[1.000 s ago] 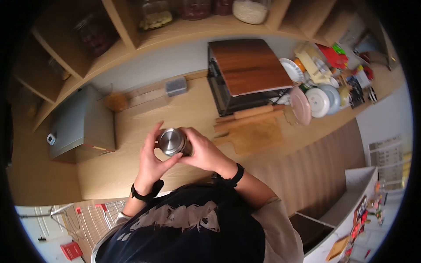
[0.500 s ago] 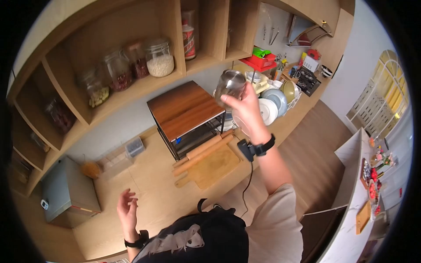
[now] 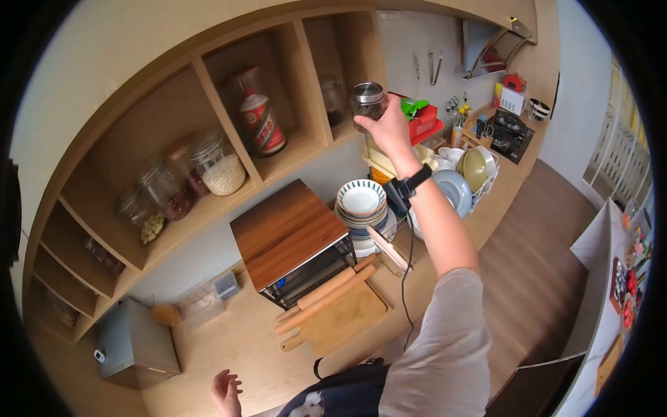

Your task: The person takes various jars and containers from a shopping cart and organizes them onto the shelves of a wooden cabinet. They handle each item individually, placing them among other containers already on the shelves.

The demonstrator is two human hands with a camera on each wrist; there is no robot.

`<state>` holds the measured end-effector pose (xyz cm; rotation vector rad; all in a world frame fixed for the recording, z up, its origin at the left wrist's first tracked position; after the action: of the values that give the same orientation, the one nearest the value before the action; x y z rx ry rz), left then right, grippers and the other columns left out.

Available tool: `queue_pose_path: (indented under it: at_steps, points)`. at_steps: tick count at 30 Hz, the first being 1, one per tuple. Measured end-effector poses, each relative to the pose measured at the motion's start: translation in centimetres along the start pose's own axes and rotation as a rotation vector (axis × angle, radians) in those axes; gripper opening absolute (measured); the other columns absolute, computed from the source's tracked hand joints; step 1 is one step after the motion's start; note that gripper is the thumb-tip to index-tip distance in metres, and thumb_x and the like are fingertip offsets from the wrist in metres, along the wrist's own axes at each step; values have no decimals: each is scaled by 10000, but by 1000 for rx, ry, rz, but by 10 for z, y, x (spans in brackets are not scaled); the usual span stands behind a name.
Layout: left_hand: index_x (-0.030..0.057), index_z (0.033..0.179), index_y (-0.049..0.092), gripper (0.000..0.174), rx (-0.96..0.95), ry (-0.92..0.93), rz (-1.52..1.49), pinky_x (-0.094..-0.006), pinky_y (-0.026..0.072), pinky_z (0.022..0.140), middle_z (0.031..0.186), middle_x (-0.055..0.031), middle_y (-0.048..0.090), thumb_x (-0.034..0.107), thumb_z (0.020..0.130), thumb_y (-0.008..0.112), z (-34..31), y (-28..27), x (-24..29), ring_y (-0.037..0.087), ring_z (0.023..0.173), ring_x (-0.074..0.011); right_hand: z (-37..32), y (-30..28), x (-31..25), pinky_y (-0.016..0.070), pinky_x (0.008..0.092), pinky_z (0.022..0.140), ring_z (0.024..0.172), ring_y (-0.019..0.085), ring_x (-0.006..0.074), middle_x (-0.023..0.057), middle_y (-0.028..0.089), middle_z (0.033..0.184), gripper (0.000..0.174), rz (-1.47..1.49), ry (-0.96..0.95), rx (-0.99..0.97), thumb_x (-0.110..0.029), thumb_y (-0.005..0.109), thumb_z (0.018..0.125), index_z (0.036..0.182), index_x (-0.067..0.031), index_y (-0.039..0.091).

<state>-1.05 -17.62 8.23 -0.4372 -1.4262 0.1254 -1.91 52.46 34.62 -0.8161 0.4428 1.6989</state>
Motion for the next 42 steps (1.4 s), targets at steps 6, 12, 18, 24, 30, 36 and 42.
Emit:
queue_pose_path:
  at_steps: [6, 12, 18, 24, 30, 36, 42]
  points:
    - [40, 1268, 590, 327, 23, -83, -2, -258, 522, 676, 1047, -85, 691, 131, 955, 623, 0, 16, -1, 659, 864, -151, 31, 13, 38, 495, 414, 919, 1101, 598, 389, 237, 627, 1146, 659, -157, -85, 53, -176, 865, 707, 1202, 47, 492]
    - [44, 1248, 611, 307, 33, -20, -3, -265, 523, 678, 1020, -83, 699, 138, 956, 622, 13, 31, 21, 660, 856, -151, 40, 35, 49, 511, 464, 897, 1080, 567, 431, 239, 544, 1172, 560, -334, -73, 55, -220, 857, 716, 1113, 13, 538]
    - [49, 1241, 619, 300, 53, 16, 27, -266, 521, 673, 1008, -85, 701, 142, 956, 621, 10, 35, 19, 659, 860, -146, 41, 49, 53, 540, 464, 831, 1074, 591, 399, 196, 587, 1130, 576, -518, -57, 88, -306, 858, 713, 1104, -9, 555]
    - [56, 1230, 623, 284, 60, -2, 58, -270, 518, 668, 1002, -76, 698, 145, 961, 613, 4, 17, -10, 658, 849, -148, 36, 52, 40, 554, 478, 761, 965, 654, 398, 213, 661, 1016, 597, -520, -6, 179, -288, 858, 716, 1119, -21, 508]
    - [58, 1227, 623, 285, 83, -48, 53, -275, 515, 680, 1018, -80, 697, 151, 957, 619, 0, -2, -24, 655, 863, -153, 54, 72, 58, 557, 499, 754, 923, 680, 408, 226, 699, 939, 515, -531, 62, 118, -269, 843, 742, 1071, -6, 548]
    - [58, 1233, 623, 298, 102, -56, 64, -273, 514, 676, 1011, -79, 700, 163, 954, 627, -6, -7, -28, 656, 846, -155, 80, 97, 91, 536, 491, 786, 903, 670, 408, 204, 693, 899, 352, -495, 92, 86, -236, 839, 741, 907, -12, 623]
    - [39, 1269, 599, 331, 89, -108, 41, -282, 533, 668, 1028, -98, 694, 153, 959, 612, -12, -3, -16, 667, 853, -168, 79, 95, 95, 539, 458, 808, 911, 671, 391, 201, 698, 918, 254, -524, 50, 59, -180, 780, 770, 918, -23, 646]
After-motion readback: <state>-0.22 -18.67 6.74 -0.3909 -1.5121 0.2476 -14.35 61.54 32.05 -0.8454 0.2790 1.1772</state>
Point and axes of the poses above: each hand's wrist, its own z-axis towards the middle knuckle, its own y-axis out of the palm, x = y × z, the point moved 4 cm from there along z, towards the middle knuckle
